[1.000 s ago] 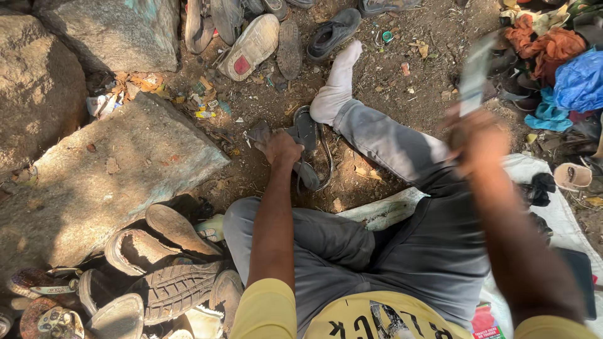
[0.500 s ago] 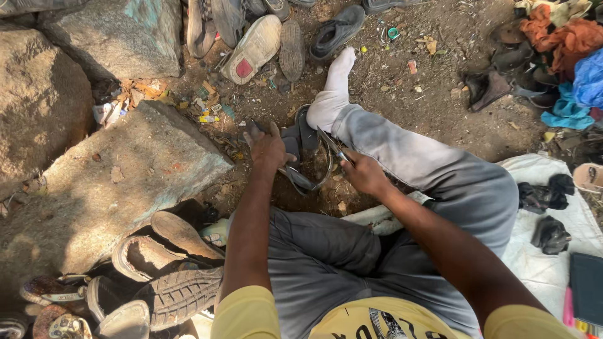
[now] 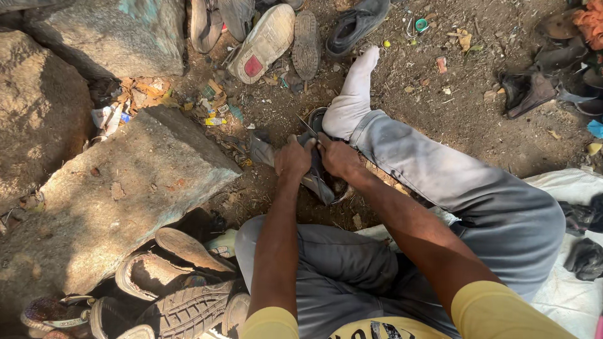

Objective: The person sits on the ground and uses a knife to scrape and clean the soles and sides of several worn shoes. They handle multiple shoes one at a time, turning them over to access different areas, and place them back into a pile after treatment.

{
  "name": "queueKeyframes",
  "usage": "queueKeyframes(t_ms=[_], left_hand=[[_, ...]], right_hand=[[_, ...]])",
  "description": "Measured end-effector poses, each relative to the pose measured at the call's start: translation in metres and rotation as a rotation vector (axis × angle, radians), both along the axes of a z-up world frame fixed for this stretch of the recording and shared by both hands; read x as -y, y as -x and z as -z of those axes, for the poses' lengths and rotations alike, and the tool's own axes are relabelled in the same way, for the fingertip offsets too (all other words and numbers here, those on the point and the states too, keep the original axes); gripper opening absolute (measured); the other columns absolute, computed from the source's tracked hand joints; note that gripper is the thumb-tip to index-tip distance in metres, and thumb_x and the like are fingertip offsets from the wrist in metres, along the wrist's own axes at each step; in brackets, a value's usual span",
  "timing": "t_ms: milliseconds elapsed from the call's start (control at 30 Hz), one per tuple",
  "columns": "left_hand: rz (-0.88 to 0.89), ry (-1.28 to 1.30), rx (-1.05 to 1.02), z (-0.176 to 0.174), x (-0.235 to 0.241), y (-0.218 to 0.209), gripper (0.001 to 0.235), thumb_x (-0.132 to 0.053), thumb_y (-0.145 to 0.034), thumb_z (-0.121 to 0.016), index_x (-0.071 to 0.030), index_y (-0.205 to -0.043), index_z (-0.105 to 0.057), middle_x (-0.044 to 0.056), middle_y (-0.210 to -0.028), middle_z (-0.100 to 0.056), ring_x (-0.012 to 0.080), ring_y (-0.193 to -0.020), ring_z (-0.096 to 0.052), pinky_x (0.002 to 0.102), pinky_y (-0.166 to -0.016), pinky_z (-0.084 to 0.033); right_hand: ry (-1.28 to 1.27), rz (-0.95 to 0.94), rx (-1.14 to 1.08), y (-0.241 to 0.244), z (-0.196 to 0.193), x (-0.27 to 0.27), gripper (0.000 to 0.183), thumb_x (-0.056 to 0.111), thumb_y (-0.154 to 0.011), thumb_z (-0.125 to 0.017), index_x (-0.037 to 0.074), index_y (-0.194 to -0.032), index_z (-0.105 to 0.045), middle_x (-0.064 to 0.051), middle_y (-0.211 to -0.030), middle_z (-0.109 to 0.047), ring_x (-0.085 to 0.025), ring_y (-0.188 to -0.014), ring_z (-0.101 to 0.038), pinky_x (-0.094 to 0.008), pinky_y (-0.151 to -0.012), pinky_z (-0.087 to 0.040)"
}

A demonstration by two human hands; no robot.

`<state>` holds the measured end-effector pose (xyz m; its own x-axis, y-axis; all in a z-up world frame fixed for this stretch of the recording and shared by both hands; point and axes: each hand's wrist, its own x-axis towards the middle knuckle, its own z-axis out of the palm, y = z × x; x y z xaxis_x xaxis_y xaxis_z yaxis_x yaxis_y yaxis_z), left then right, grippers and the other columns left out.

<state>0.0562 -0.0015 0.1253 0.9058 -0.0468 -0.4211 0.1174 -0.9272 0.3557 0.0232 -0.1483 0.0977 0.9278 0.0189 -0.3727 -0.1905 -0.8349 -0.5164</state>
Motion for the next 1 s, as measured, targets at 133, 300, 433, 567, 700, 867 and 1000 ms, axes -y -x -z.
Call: queueKeyframes(t_ms=[133,300,433,567,700,867,1000], left_hand=[[0.023,0.000,0.129,0.006,-0.005,0.000,0.042,-0.042,-0.104,-0.050,-0.005,-0.122,-0.059,0.023,-0.095,-0.075,0.0420,-0.097,-0.072,0.051,-0.095,-0.049],[0.065,-0.007,0.148,0.009,-0.014,0.000,0.036,-0.040,-0.106,-0.049,-0.007,-0.116,-0.060,0.022,-0.093,-0.075,0.0404,-0.093,-0.072,0.052,-0.093,-0.050],[0.021,0.043,0.193,0.008,-0.015,0.003,0.034,-0.039,-0.103,-0.050,-0.009,-0.115,-0.060,0.019,-0.093,-0.076,0.0405,-0.092,-0.072,0.053,-0.089,-0.049],[0.019,0.031,0.160,0.010,-0.011,0.012,0.035,-0.039,-0.108,-0.045,-0.008,-0.118,-0.057,0.019,-0.095,-0.075,0.0396,-0.091,-0.072,0.053,-0.085,-0.050],[0.033,0.010,0.181,0.008,-0.012,0.018,0.034,-0.039,-0.108,-0.045,-0.009,-0.118,-0.057,0.019,-0.096,-0.076,0.0387,-0.091,-0.073,0.053,-0.085,-0.050],[0.015,0.031,0.298,0.013,-0.026,0.017,0.034,-0.037,-0.104,-0.047,-0.011,-0.122,-0.057,0.021,-0.094,-0.075,0.0416,-0.085,-0.073,0.054,-0.077,-0.053],[0.068,-0.066,0.170,0.016,-0.032,0.029,0.039,-0.034,-0.105,-0.044,-0.004,-0.129,-0.048,0.024,-0.083,-0.074,0.0422,-0.077,-0.073,0.053,-0.070,-0.056]], right_hand=[[0.040,-0.059,0.049,-0.014,-0.004,-0.009,0.046,0.036,-0.106,-0.041,0.018,-0.148,-0.044,-0.024,-0.096,-0.074,-0.046,-0.090,-0.070,-0.059,-0.078,-0.055],[0.018,-0.061,-0.001,0.004,0.002,-0.010,0.041,0.032,-0.108,-0.039,0.010,-0.142,-0.046,-0.024,-0.083,-0.072,-0.046,-0.076,-0.070,-0.057,-0.069,-0.056],[0.008,-0.084,-0.049,0.059,-0.004,0.003,0.050,0.029,-0.105,-0.040,0.002,-0.147,-0.037,-0.021,-0.069,-0.069,-0.040,-0.060,-0.071,-0.053,-0.055,-0.058],[0.181,-0.295,0.242,0.048,0.022,0.004,0.044,0.027,-0.109,-0.042,-0.007,-0.136,-0.047,-0.016,-0.064,-0.067,-0.033,-0.055,-0.068,-0.046,-0.047,-0.056],[0.084,-0.201,0.068,0.013,0.018,-0.015,0.041,0.017,-0.104,-0.041,-0.002,-0.140,-0.045,-0.018,-0.065,-0.068,-0.033,-0.053,-0.067,-0.046,-0.044,-0.054],[0.028,-0.156,-0.322,0.084,-0.055,0.000,0.045,0.022,-0.104,-0.036,0.010,-0.148,-0.036,-0.023,-0.078,-0.071,-0.035,-0.061,-0.072,-0.048,-0.049,-0.055],[-0.052,-0.167,-0.221,0.091,-0.040,0.007,0.034,0.026,-0.104,-0.043,0.006,-0.130,-0.053,-0.022,-0.085,-0.072,-0.037,-0.073,-0.073,-0.048,-0.059,-0.058]])
